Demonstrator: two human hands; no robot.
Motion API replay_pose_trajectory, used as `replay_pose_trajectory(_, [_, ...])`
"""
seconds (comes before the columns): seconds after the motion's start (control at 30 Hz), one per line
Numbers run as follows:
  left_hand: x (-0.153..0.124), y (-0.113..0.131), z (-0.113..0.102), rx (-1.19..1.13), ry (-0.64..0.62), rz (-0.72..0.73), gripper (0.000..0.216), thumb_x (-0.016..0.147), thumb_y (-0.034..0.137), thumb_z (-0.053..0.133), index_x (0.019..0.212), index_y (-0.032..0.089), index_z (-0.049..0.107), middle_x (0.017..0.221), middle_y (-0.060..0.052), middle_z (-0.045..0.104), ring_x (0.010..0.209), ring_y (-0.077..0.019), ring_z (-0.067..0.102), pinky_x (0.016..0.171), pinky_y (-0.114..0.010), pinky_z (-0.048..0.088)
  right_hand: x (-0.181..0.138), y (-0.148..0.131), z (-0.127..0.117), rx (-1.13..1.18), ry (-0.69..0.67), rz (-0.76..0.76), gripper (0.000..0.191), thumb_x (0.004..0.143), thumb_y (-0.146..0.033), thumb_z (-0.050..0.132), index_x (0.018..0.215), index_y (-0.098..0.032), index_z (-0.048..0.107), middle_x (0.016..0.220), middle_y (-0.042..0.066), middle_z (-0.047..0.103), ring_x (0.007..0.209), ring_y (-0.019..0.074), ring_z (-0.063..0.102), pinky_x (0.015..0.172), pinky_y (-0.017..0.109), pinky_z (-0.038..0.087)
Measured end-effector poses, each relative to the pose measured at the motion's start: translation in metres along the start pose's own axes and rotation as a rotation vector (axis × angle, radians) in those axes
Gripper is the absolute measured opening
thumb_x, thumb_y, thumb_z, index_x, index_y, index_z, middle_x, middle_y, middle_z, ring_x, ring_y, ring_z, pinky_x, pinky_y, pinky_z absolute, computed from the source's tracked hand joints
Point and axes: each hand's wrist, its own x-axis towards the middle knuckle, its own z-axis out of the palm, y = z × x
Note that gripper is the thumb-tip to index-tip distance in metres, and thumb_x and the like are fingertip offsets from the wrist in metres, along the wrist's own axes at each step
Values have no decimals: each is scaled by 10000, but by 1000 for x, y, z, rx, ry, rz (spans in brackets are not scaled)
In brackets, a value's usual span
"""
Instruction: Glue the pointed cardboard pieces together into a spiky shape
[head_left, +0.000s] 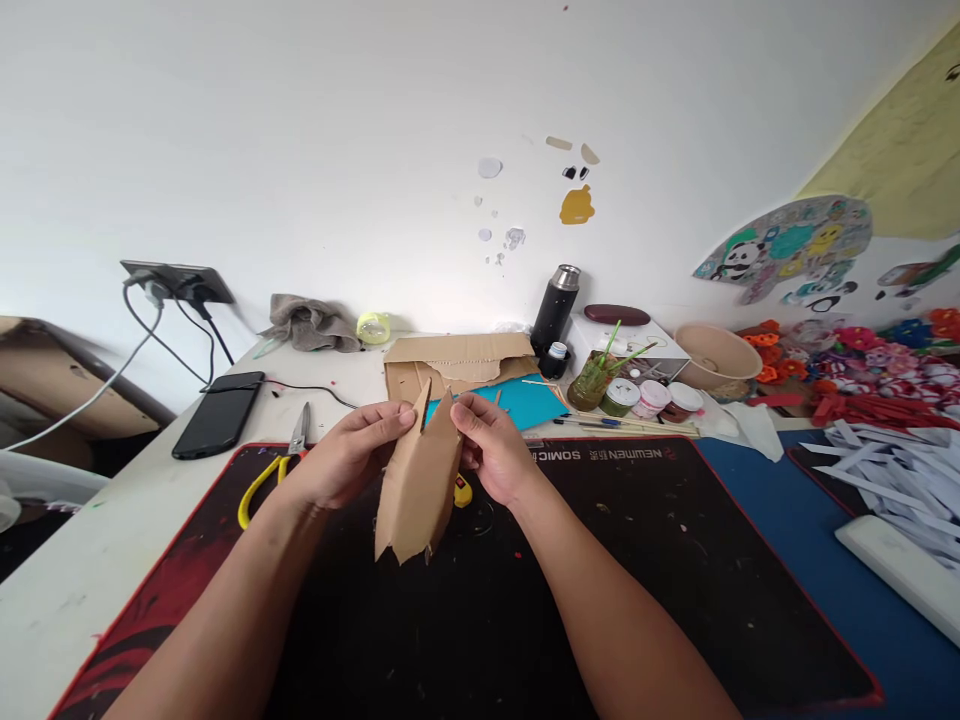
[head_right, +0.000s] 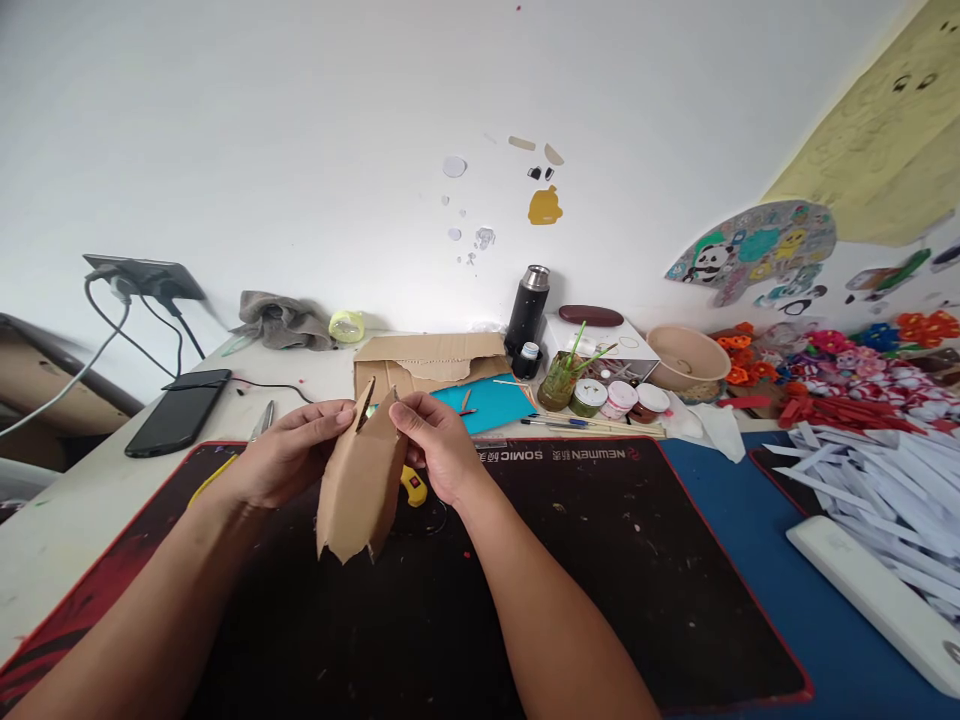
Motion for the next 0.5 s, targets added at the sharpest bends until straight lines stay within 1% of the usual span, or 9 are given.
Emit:
replay_pose_trajectory(0.1, [0, 0, 4, -10, 63, 19, 477, 681, 569, 935, 739, 173, 675, 696, -23, 657, 623, -154, 595, 606, -256, 484, 2, 2, -1, -62, 43, -11, 518, 697, -648, 896, 785, -216, 622, 628, -68, 472, 496, 72, 360, 442, 230, 210])
replay_pose_trajectory(0.2, [1, 1, 4, 19, 224, 98, 434, 711, 558, 915, 778, 191, 694, 712, -8, 667, 613, -147, 575, 573, -242, 455, 5, 6, -3, -178, 108, -55, 514, 748, -695, 837, 840, -222, 656, 635, -63, 487, 502, 82, 395, 451, 231, 272])
replay_pose_trajectory(0.27, [2, 1, 1, 71, 357, 214, 377, 772, 534, 876, 784, 201, 699, 714, 6, 657, 624, -135, 549, 565, -224, 423, 6, 9, -4, -267, 142, -104, 515, 794, -713, 789, 924, -226, 684, 677, -49, 528, 523, 94, 459, 464, 235, 318])
replay_pose_trajectory(0.37, [3, 0, -2, 162, 538, 421, 324, 856, 498, 813, 766, 211, 693, 722, 21, 628, 667, -130, 517, 592, -213, 401, 6, 12, -5, -363, 161, -180, 506, 867, -696, 732, 1062, -230, 711, 767, -18, 578, 592, 121, 572, 470, 240, 346])
replay_pose_trajectory(0.43, [3, -1, -1, 235, 587, 479, 323, 894, 506, 778, 776, 217, 697, 752, 17, 638, 707, -141, 525, 619, -220, 407, 5, 13, -4, -381, 160, -209, 507, 889, -679, 718, 1131, -234, 723, 850, 10, 621, 643, 138, 628, 464, 242, 357])
replay_pose_trajectory(0.5, [2, -2, 4, 303, 575, 468, 342, 910, 540, 755, 803, 218, 716, 791, 5, 669, 736, -156, 549, 638, -234, 420, 4, 15, -2, -367, 146, -206, 517, 892, -669, 717, 1183, -243, 731, 950, 39, 671, 673, 146, 656, 461, 244, 378])
